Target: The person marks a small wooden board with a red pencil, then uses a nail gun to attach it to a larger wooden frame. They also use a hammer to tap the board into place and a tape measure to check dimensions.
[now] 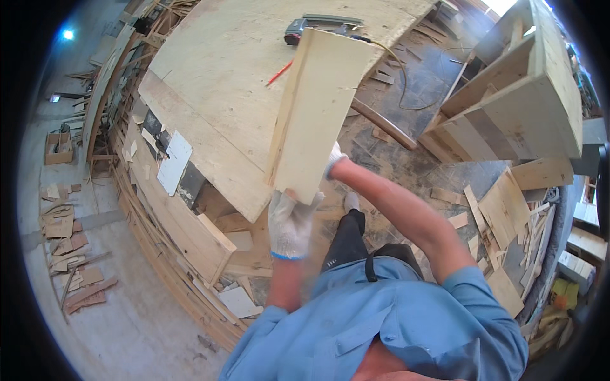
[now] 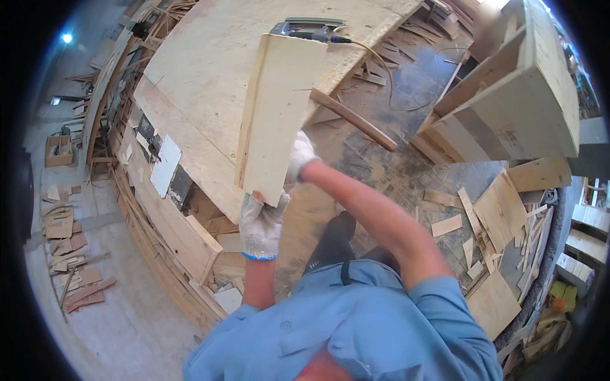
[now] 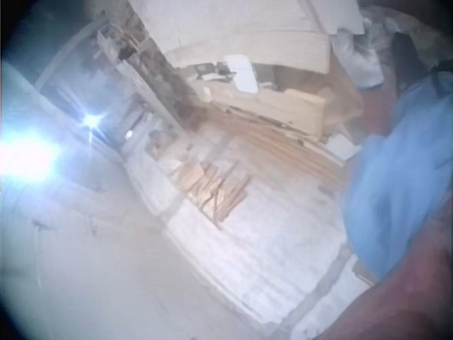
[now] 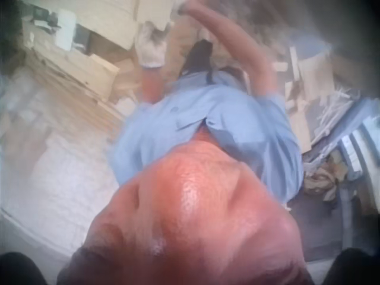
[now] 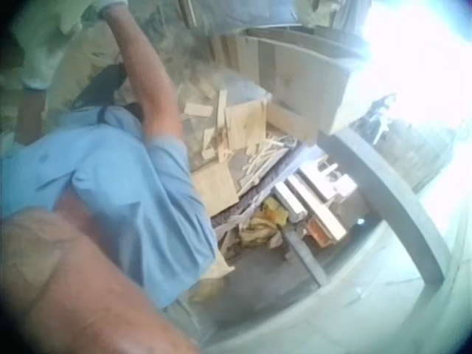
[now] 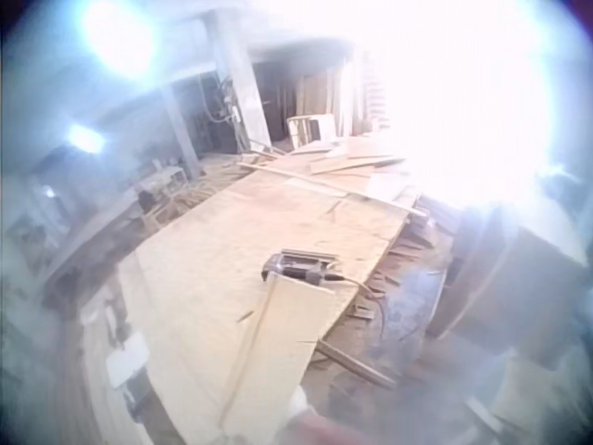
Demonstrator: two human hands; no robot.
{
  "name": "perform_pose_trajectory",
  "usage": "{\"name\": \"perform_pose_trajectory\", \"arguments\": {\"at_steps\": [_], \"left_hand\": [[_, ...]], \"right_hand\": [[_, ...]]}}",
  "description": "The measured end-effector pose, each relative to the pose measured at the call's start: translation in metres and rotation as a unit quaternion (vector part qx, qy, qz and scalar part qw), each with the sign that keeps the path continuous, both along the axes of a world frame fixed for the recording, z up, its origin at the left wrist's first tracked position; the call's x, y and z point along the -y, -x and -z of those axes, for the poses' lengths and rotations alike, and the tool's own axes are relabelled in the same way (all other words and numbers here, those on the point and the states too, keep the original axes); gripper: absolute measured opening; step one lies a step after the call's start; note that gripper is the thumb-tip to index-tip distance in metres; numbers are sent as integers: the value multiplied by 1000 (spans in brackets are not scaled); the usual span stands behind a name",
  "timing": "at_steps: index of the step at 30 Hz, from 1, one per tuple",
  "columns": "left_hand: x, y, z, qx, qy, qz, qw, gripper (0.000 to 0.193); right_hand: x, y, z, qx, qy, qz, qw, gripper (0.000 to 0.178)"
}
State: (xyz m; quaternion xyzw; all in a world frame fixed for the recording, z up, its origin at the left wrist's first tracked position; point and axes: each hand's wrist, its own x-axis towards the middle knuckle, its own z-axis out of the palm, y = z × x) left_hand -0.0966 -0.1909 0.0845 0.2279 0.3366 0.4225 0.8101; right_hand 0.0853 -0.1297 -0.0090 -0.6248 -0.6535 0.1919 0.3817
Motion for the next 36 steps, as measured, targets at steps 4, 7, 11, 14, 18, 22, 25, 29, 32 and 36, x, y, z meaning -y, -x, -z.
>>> {"name": "perform_pose_trajectory", "arguments": {"at_steps": [4,7,11,14,18,22,25,29,32,36], "left_hand": [[-23,0,10,-14,3,-27,1000,41],[-24,-12,23,18,26,-52,998,36],[-5,-49,26,37,29,25,999,37],[25,-106,19,65,54,94,992,39],[96,-219,-6,93,39,214,972,42],[200,-327,-46,70,3,252,965,43],[261,-400,-74,82,14,282,956,40],[308,-481,-94,56,-33,298,952,32],[319,-535,-102,28,-73,289,954,26],[311,-574,-97,-30,-175,301,937,28]], "right_hand": [[-79,1,54,-58,-74,-12,995,40],[-61,-20,25,-56,-39,3,998,43],[39,-62,7,-98,4,83,992,43],[154,-123,-62,-328,73,166,927,36],[305,-223,-130,-450,-60,314,834,39],[416,-293,-207,-404,-150,366,825,39],[465,-350,-227,-358,-215,374,828,40],[502,-436,-240,-328,-204,412,825,40],[506,-496,-242,-317,-180,421,831,39],[505,-554,-231,-225,-127,415,872,42]]}}
